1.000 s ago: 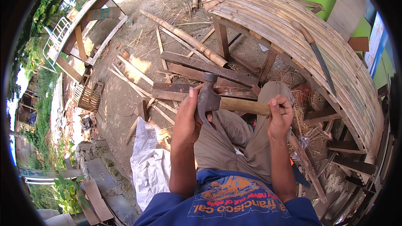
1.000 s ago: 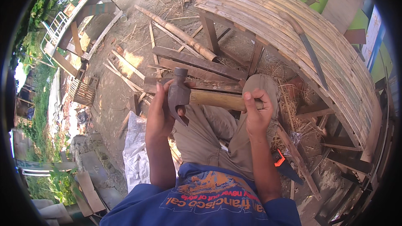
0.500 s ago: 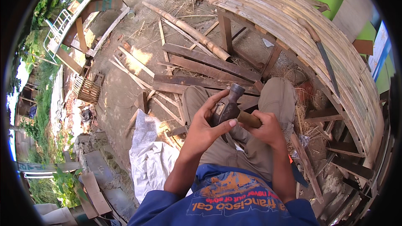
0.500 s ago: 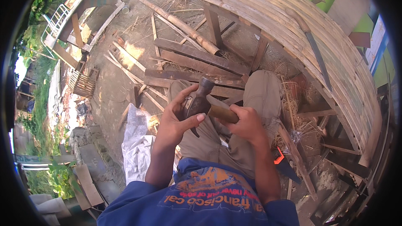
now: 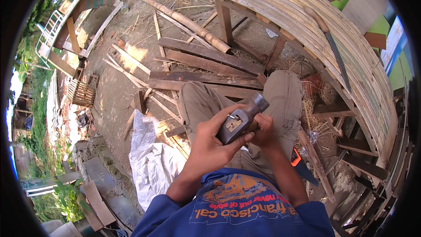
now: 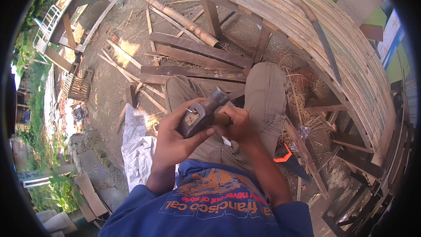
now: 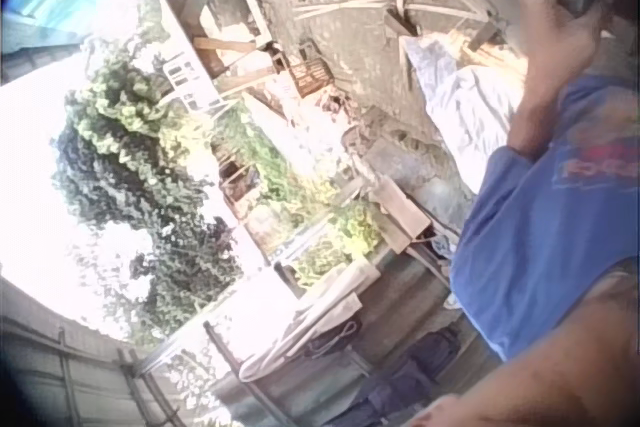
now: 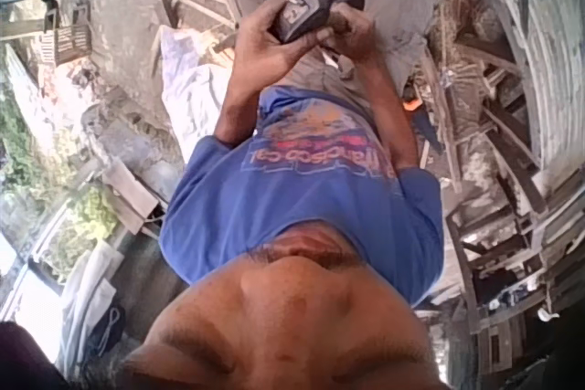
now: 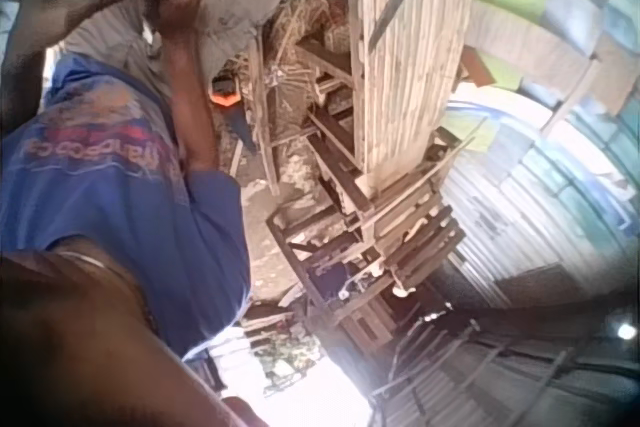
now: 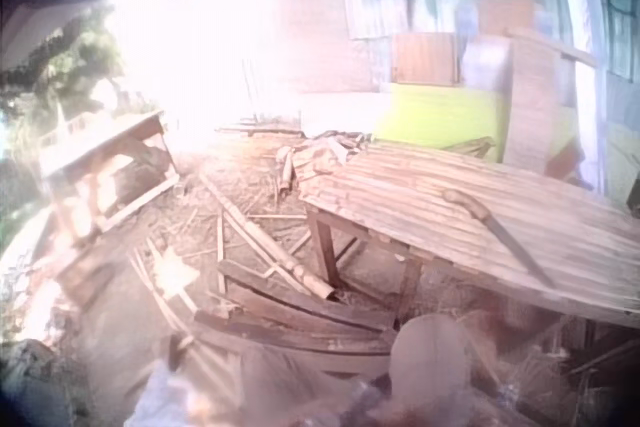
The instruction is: The person sits on the ground and uses a hammer to drive nails into a wooden plank attached to a curved wooden structure. They then use a metal bar to pry or adjust parts of the structure.
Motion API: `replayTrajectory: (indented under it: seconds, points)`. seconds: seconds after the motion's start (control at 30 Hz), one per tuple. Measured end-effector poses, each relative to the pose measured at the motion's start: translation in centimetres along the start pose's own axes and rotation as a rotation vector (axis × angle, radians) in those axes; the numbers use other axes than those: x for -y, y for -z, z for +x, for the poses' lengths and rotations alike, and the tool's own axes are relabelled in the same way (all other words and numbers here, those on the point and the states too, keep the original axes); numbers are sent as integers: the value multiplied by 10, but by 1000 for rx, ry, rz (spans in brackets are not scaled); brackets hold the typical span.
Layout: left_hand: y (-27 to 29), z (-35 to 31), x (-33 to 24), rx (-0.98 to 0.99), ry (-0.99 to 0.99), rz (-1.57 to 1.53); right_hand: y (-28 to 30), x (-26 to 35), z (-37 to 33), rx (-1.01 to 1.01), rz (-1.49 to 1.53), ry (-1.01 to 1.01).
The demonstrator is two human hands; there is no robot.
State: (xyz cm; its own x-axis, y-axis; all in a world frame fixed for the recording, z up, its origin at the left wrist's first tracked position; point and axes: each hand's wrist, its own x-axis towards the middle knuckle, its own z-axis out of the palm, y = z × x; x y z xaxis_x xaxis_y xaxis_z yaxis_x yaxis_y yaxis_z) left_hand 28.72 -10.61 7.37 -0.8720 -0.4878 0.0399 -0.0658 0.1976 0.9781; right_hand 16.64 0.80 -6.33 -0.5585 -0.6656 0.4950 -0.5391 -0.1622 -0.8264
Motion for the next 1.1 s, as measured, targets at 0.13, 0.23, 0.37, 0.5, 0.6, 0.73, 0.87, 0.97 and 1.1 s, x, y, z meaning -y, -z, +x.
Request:
replayTrajectory:
  seconds: [0.13, 0.23, 0.37, 0.5, 0.6, 0.73, 0.87, 0.97, 1.1]
  points:
    - [-4, -4, 10, -38, 30, 0, 2, -3, 3, 4, -46, 12]
    - [-12, -1, 22, -78, 116, 16, 3, -21, -11, 11, -88, -41]
    - [-18, -2, 43, -150, -97, 96, -1, -30, -14, 2, -150, -13]
    - [-8, -4, 44, -177, -97, 121, -11, -19, -5, -8, -162, -32]
    - [1, 2, 37, -157, -130, 153, -14, -18, 0, -30, -136, -38]
    - [1, 18, 36, -71, -37, 246, -13, -26, 2, 25, -104, -170]
    - [5, 22, 42, -91, -47, 229, -8, -23, 2, 5, -120, -195]
    - [1, 27, 51, -177, -75, 210, -6, -23, 0, -49, -165, -196]
    - [-3, 29, 64, -198, -100, 119, -10, -30, 2, -33, -191, -246]
